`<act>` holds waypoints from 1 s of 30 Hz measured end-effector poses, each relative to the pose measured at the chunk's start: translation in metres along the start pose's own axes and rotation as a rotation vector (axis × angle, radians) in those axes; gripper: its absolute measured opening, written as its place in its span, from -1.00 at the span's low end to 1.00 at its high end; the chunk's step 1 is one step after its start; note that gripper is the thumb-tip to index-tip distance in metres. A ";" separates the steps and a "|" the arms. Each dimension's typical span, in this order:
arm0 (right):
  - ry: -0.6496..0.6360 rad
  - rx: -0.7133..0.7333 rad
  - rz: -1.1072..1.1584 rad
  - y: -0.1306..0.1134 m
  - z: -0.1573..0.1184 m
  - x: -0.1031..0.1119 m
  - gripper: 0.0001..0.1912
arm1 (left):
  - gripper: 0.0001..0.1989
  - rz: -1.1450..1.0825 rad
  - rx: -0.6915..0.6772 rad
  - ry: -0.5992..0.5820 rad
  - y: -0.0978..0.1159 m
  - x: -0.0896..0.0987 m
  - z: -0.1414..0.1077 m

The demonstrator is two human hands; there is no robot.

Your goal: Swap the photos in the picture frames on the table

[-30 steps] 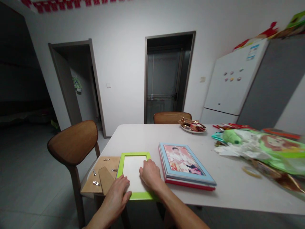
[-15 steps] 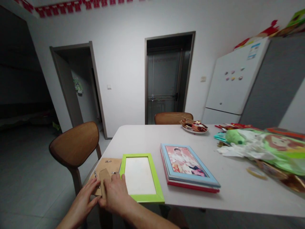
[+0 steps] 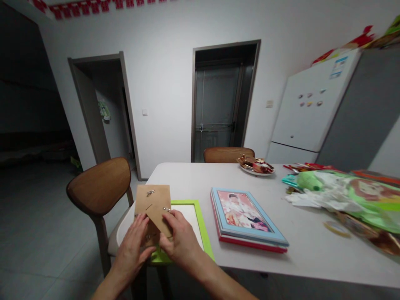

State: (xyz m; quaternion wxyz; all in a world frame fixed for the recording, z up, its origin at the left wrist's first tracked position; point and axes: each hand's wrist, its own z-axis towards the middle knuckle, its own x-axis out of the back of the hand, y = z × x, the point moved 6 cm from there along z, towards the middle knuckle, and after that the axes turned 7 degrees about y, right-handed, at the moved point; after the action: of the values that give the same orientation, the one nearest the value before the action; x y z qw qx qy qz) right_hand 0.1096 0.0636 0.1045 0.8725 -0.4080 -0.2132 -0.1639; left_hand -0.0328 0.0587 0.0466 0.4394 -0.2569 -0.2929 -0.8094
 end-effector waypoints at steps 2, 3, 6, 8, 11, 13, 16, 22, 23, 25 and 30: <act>0.017 -0.040 -0.062 0.015 -0.007 0.017 -0.56 | -0.34 -0.066 -0.020 -0.049 0.016 -0.011 0.003; 0.014 -0.059 -0.093 0.022 -0.010 0.024 -0.57 | -0.32 -0.096 -0.018 -0.071 0.023 -0.017 0.003; -0.009 -0.111 -0.169 0.042 -0.020 0.040 -0.62 | -0.29 -0.178 0.006 -0.145 0.037 -0.035 0.003; -0.027 -0.133 -0.205 0.052 -0.025 0.045 -0.64 | -0.33 -0.213 0.037 -0.205 0.042 -0.045 0.002; -0.066 -0.158 -0.242 0.062 -0.032 0.048 -0.67 | -0.47 -0.232 0.071 -0.295 0.045 -0.055 0.001; -0.101 -0.171 -0.262 0.066 -0.037 0.046 -0.67 | -0.57 -0.230 0.060 -0.323 0.048 -0.055 0.001; -0.137 -0.165 -0.280 0.070 -0.041 0.042 -0.67 | -0.72 -0.211 0.030 -0.315 0.053 -0.049 0.004; -0.143 -0.091 -0.364 0.084 -0.045 0.028 -0.64 | -0.79 -0.201 0.059 -0.311 0.053 -0.042 0.006; -0.131 -0.086 -0.384 0.087 -0.045 0.027 -0.64 | -0.82 -0.208 0.056 -0.315 0.052 -0.042 0.004; -0.114 -0.075 -0.405 0.091 -0.046 0.026 -0.64 | -0.82 -0.222 0.046 -0.320 0.051 -0.043 -0.001; -0.177 -0.078 -0.428 0.090 -0.037 0.023 -0.75 | -0.76 -0.236 0.030 -0.332 0.048 -0.048 -0.010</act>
State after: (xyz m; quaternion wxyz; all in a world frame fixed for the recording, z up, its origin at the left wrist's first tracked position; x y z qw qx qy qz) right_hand 0.1793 0.0876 0.0367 0.7794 -0.3995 -0.3642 -0.3168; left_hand 0.0299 0.0575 0.0195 0.2909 -0.3444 -0.4014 -0.7973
